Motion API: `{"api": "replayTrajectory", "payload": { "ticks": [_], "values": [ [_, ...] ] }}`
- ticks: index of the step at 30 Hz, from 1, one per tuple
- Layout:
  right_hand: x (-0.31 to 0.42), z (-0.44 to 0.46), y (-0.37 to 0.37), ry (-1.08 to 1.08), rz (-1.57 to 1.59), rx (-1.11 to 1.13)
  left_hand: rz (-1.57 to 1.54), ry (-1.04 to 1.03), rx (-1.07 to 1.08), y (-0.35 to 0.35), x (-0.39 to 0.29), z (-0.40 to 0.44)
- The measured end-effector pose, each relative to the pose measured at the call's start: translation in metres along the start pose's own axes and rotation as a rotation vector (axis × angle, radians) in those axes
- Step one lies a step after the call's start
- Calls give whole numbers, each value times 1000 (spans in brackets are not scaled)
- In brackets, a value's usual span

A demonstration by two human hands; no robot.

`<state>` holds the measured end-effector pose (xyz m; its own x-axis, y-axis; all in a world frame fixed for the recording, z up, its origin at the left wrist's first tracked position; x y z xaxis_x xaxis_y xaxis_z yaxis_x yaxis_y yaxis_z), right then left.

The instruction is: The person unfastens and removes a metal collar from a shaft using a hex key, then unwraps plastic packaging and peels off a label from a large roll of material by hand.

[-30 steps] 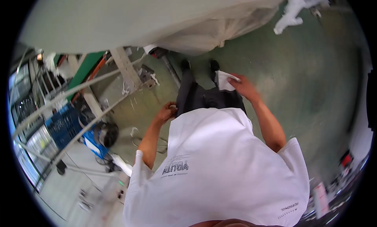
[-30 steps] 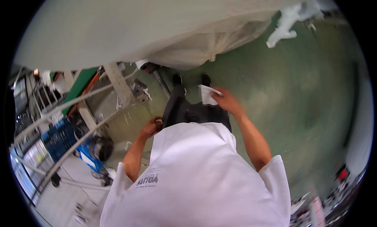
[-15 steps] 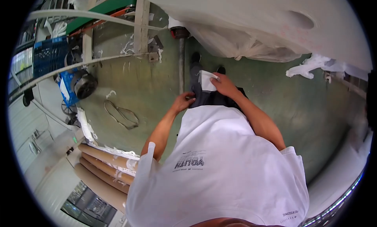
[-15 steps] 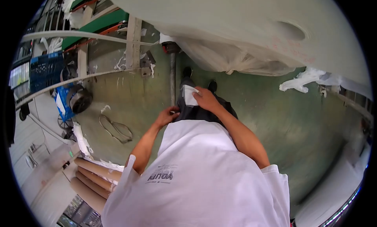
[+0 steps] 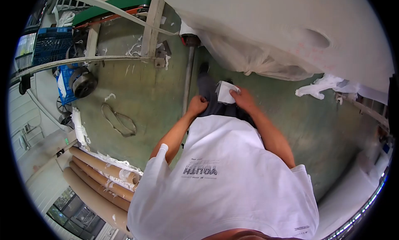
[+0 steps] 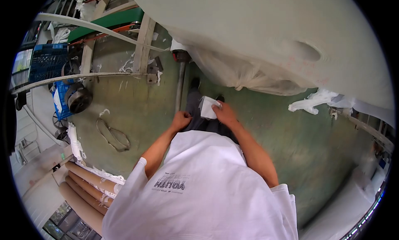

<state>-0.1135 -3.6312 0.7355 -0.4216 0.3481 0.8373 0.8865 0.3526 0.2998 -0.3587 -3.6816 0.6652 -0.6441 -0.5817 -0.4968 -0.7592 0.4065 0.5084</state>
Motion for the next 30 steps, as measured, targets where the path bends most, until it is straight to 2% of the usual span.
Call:
{"api": "replayTrajectory", "payload": {
  "ticks": [3, 6, 9, 12, 15, 19, 21, 23, 25, 27, 29, 30],
  "values": [
    [-4, 3, -10, -33, 15, 97, 70, 48, 14, 6, -3, -1],
    [-3, 9, -16, 38, 102, 49, 214, -59, -17, 8, -13, -3],
    [0, 12, -20, 82, 80, 51, 261, -26, -98, 10, -8, -3],
    [1, 17, -27, 56, 116, 73, 108, -87, -136, 13, 8, 4],
    [5, 20, -37, 58, 122, 88, -577, 208, -35, 19, 60, 14],
    [7, 26, -64, 56, 145, 83, -862, 402, -198, 8, 143, 34],
    [41, 28, -82, 108, 49, 145, -950, 502, -278, 0, 176, 36],
    [77, 31, -111, 142, 44, 254, -1035, 394, -260, 29, 158, 16],
    [101, 33, -163, 159, 156, 400, -1308, 286, -83, 74, 120, -34],
    [101, 23, -238, 64, 266, 570, -1760, 134, 295, 104, 81, -81],
    [121, 3, -301, -12, 318, 750, -1394, 199, 209, 122, 111, -112],
    [120, -3, -332, 13, 268, 771, -1414, 209, 115, 130, 145, -122]
  ]
}}
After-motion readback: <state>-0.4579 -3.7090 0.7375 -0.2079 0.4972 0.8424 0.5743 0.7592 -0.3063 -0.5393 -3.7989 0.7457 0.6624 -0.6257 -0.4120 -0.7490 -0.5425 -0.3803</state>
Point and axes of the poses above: each hand's wrist, its own z-axis towards the middle knuckle, its own y-axis out of the back of the hand, x = y × z, the point moved 9 cm from there along z, towards the middle knuckle, and after that the axes turned 7 degrees about y, right-handed, at the moved point
